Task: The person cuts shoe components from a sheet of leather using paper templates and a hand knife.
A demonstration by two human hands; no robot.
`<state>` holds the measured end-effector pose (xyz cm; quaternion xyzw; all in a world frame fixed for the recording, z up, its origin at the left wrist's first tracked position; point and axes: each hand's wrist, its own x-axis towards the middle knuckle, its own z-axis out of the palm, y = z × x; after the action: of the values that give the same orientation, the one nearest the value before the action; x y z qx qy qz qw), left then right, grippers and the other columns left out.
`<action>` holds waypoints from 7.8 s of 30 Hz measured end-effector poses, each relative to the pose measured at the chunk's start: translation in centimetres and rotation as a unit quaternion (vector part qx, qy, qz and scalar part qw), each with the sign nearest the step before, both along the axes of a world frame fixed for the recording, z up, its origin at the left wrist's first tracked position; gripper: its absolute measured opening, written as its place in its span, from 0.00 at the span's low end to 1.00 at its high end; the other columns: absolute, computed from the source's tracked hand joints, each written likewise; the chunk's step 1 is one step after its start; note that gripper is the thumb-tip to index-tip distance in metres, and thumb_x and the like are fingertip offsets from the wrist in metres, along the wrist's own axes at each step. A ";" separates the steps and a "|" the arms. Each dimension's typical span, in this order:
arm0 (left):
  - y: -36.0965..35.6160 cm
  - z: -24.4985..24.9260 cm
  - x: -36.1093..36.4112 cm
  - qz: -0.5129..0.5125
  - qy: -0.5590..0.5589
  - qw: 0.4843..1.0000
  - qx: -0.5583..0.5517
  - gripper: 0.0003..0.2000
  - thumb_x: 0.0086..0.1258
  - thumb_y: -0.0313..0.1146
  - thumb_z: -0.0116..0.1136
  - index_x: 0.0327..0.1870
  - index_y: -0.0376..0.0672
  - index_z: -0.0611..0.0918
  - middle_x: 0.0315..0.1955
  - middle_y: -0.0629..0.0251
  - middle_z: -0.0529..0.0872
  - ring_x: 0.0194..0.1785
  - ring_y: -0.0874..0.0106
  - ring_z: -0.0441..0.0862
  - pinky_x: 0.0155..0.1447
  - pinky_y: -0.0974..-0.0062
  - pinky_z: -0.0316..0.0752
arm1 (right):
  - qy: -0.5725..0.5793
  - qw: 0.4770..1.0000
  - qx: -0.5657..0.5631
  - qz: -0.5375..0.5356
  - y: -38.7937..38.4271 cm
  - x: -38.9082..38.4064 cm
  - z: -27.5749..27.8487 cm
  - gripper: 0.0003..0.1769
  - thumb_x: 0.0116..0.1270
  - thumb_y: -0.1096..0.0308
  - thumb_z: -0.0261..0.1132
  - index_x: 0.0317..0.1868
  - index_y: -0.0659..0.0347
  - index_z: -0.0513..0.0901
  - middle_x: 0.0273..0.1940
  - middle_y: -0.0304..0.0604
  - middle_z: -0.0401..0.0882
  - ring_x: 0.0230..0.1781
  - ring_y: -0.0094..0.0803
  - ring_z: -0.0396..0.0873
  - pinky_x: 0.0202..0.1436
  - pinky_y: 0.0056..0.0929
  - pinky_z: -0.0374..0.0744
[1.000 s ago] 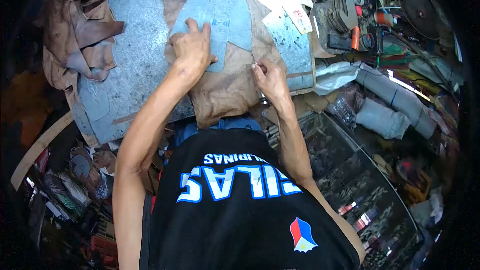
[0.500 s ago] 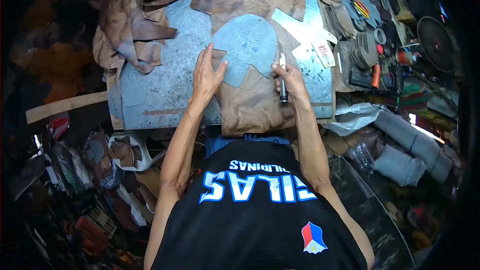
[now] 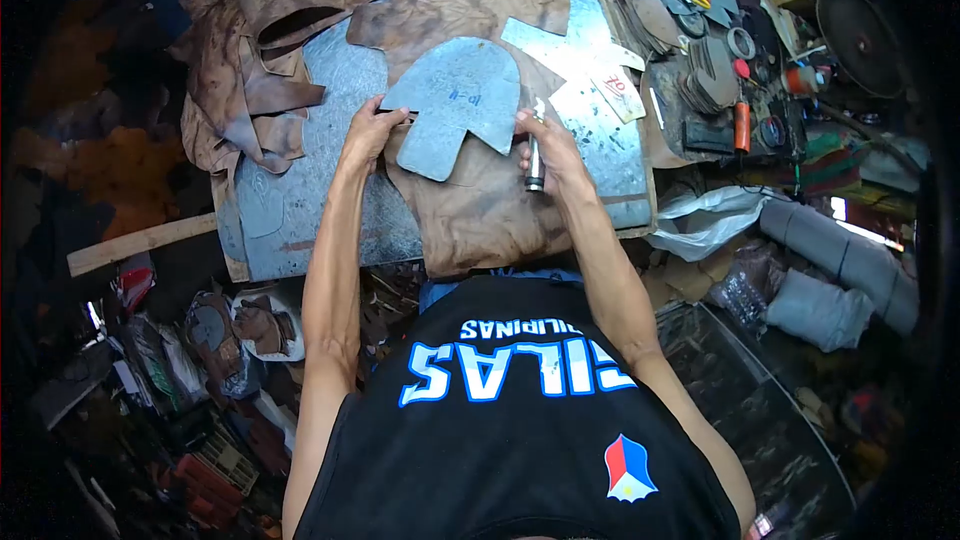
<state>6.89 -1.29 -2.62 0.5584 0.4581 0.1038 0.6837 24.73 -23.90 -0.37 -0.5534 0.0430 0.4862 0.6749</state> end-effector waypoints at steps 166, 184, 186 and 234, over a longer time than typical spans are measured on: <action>2.4 0.2 -23.0 0.064 0.086 0.949 0.295 0.24 0.68 0.32 0.62 0.64 0.34 0.74 0.52 0.51 0.85 0.42 0.68 0.86 0.46 0.71 0.79 | -0.344 0.896 -0.174 0.222 9.4 -16.6 -3.1 0.09 0.71 0.67 0.62 0.43 0.65 0.81 0.25 0.33 0.77 0.17 0.19 0.69 0.20 0.20 0.66; 2.8 0.7 -22.9 0.072 0.094 0.941 0.318 0.27 0.65 0.32 0.64 0.65 0.34 0.72 0.55 0.48 0.83 0.43 0.62 0.86 0.50 0.67 0.79 | -0.574 0.765 -0.188 0.223 11.0 -18.3 -0.9 0.24 0.64 0.70 0.62 0.62 0.63 0.75 0.32 0.57 0.82 0.31 0.52 0.82 0.39 0.43 0.78; 3.2 1.0 -22.8 0.060 0.102 0.942 0.315 0.29 0.65 0.33 0.65 0.67 0.34 0.71 0.56 0.49 0.82 0.44 0.62 0.86 0.50 0.67 0.79 | -0.526 0.787 -0.235 0.219 11.3 -18.7 0.3 0.23 0.64 0.71 0.61 0.60 0.64 0.77 0.36 0.59 0.83 0.36 0.52 0.83 0.42 0.44 0.79; 6.0 -1.4 -21.2 0.183 0.140 0.909 0.348 0.11 0.64 0.29 0.60 0.46 0.36 0.85 0.35 0.59 0.89 0.39 0.71 0.85 0.46 0.74 0.78 | -0.680 0.509 -0.476 0.227 -11.2 19.9 -4.9 0.17 0.68 0.63 0.54 0.42 0.69 0.83 0.40 0.68 0.81 0.45 0.64 0.79 0.48 0.55 0.75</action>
<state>-14.35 4.68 -4.06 0.6762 0.5780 0.3005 0.3440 44.63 -35.14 -5.30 -0.9434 -0.3315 0.0045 -0.0008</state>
